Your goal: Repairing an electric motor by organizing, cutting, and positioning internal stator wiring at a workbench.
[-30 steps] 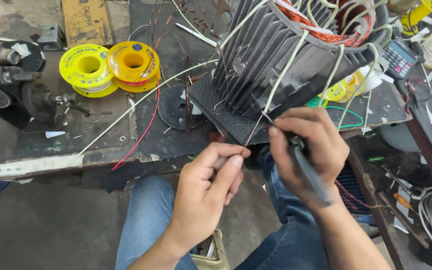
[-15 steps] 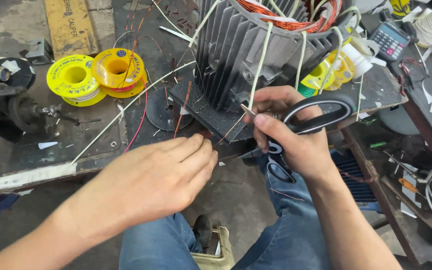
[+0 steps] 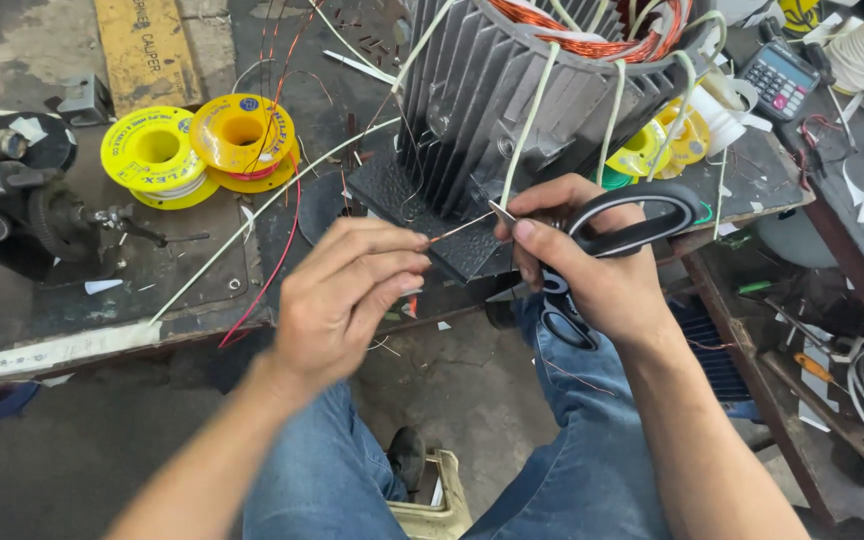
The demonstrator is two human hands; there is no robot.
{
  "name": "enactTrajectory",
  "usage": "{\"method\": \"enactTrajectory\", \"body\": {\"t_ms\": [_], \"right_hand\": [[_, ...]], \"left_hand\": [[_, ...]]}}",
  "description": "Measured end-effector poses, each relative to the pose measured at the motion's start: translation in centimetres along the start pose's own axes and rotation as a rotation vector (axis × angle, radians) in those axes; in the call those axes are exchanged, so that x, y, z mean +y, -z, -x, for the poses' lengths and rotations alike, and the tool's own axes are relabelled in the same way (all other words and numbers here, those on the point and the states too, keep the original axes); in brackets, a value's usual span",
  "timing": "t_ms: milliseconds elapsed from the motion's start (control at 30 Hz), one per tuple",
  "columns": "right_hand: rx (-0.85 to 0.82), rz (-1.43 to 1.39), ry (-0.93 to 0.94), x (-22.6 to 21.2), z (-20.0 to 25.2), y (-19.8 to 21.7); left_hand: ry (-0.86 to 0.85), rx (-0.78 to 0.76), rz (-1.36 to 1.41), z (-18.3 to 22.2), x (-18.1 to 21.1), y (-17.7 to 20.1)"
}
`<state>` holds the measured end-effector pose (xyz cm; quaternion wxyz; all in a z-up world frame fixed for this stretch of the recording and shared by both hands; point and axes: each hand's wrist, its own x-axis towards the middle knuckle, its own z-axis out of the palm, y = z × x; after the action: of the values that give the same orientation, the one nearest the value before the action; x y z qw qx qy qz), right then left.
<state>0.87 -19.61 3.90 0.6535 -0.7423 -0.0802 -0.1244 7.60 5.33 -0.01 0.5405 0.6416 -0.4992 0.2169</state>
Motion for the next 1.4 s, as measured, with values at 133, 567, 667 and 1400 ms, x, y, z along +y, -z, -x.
{"method": "enactTrajectory", "body": {"t_ms": [133, 567, 667, 1400], "right_hand": [[0.046, 0.025, -0.016, -1.4, 0.7, -0.9], [-0.072, 1.115, 0.911, -1.3, 1.9, -2.0], [0.011, 1.094, 0.885, -1.0, 2.0, -2.1], [0.147, 1.076, 0.859, -0.6, 0.9, -2.8]], "left_hand": [[0.611, 0.379, 0.652, 3.6, 1.3, -5.5], [0.728, 0.639, 1.333, 3.8, 4.4, -6.7], [0.750, 0.629, 1.315, 3.9, 4.7, -6.5], [0.749, 0.571, 1.080, 3.9, 4.9, -6.9]]}}
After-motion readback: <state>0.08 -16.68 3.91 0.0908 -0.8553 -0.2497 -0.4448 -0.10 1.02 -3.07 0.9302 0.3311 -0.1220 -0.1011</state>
